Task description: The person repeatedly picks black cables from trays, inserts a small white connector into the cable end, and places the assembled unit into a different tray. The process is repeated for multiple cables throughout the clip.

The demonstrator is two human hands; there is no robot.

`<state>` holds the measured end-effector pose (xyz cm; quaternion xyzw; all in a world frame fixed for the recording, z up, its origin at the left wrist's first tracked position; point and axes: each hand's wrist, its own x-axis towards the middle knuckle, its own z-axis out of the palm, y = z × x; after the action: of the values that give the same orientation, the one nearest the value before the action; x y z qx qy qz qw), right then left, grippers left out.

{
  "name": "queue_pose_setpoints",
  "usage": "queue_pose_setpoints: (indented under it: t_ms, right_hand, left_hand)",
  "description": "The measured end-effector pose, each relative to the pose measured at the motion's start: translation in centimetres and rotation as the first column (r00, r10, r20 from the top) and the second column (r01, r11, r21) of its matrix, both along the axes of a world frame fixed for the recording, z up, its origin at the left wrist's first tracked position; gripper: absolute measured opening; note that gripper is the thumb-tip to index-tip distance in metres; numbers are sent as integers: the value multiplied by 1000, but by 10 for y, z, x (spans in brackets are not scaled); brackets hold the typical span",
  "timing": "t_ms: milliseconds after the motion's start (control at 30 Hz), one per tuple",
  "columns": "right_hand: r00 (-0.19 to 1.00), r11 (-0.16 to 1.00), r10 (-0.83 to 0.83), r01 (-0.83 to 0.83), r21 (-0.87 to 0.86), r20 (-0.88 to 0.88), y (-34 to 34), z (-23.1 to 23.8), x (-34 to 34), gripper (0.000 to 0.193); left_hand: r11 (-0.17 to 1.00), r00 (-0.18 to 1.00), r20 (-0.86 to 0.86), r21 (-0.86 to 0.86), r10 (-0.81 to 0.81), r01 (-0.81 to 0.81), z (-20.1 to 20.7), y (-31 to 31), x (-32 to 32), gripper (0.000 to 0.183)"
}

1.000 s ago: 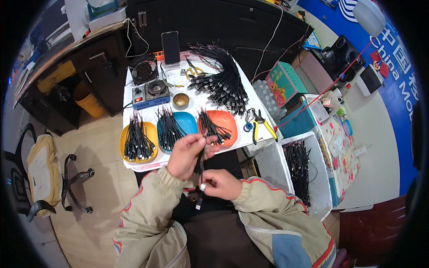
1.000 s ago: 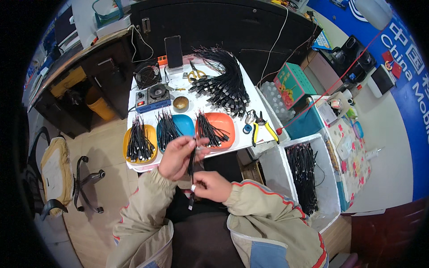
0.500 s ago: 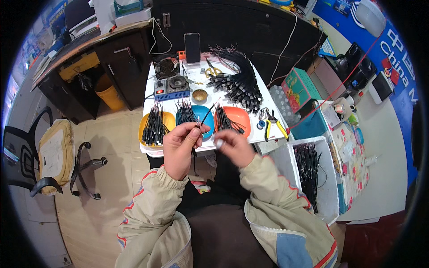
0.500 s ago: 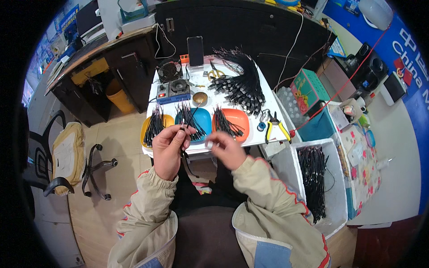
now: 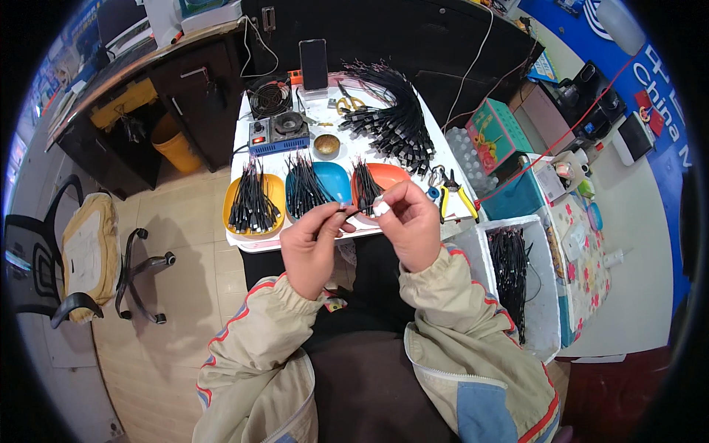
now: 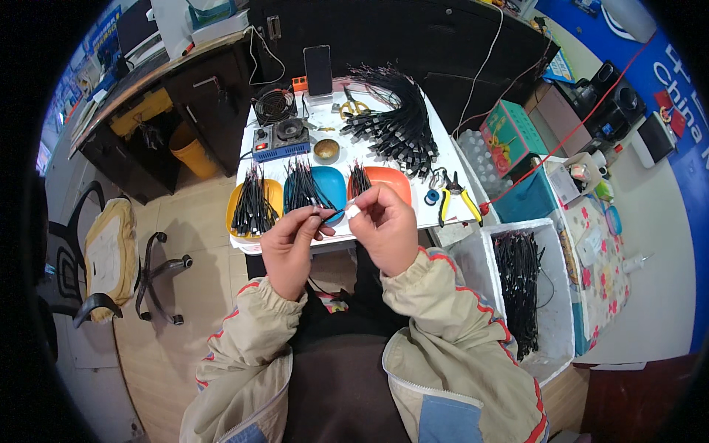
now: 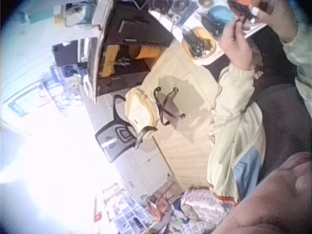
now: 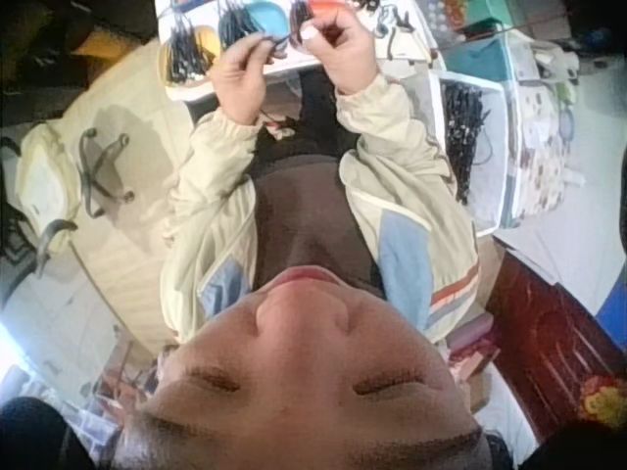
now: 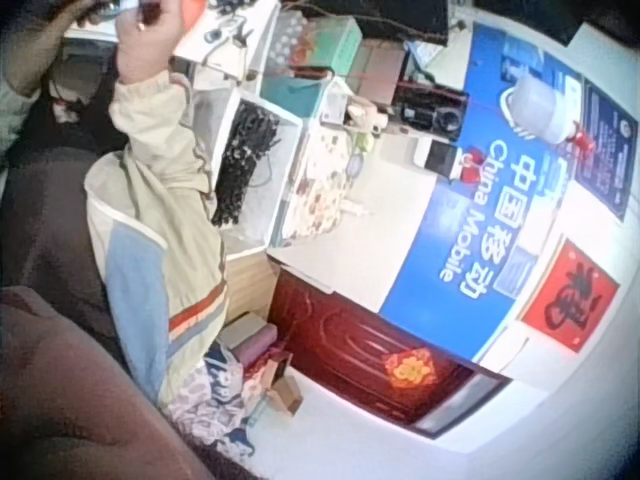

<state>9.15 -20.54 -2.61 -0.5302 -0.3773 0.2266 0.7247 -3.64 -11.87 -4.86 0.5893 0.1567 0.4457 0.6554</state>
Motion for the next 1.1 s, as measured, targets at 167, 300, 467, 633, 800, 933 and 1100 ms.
queue_pose_setpoints:
  t_ms: [167,300,467,633,800,933,1100]
  right_hand:
    - [996,993,82,-85,-82,-33,-11,2,-9,10]
    - [973,976,207,-213,-44,-103,-21,3,4,19]
    - [962,962,260,-265,-61,-85,-28,2,8,18]
    - [977,970,210,-212,-120,-30,-29,2,3,15]
    - [982,975,182,-172,-140,56,-27,2,4,15]
    - [975,971,221,-217,-104,27,-25,-3,7,15]
    - [815,931,358,-347,112,-456,-17,-19,0,11]
  left_hand:
    - [975,983,-175,223,52,-12,2,-9,4,16]
    - [915,952,-12,-278,-306,291,2,-5,0,15]
    - [801,897,77,-421,-436,425,5,-6,-3,14]
    - [842,920,74,-379,-385,383,6,-10,-3,16]
    - [900,943,53,-283,-329,330,4,-16,-2,17]
    - [861,920,105,-326,-378,391,4,-13,-4,16]
    - [781,903,217,-453,-372,430,3,-15,-4,15]
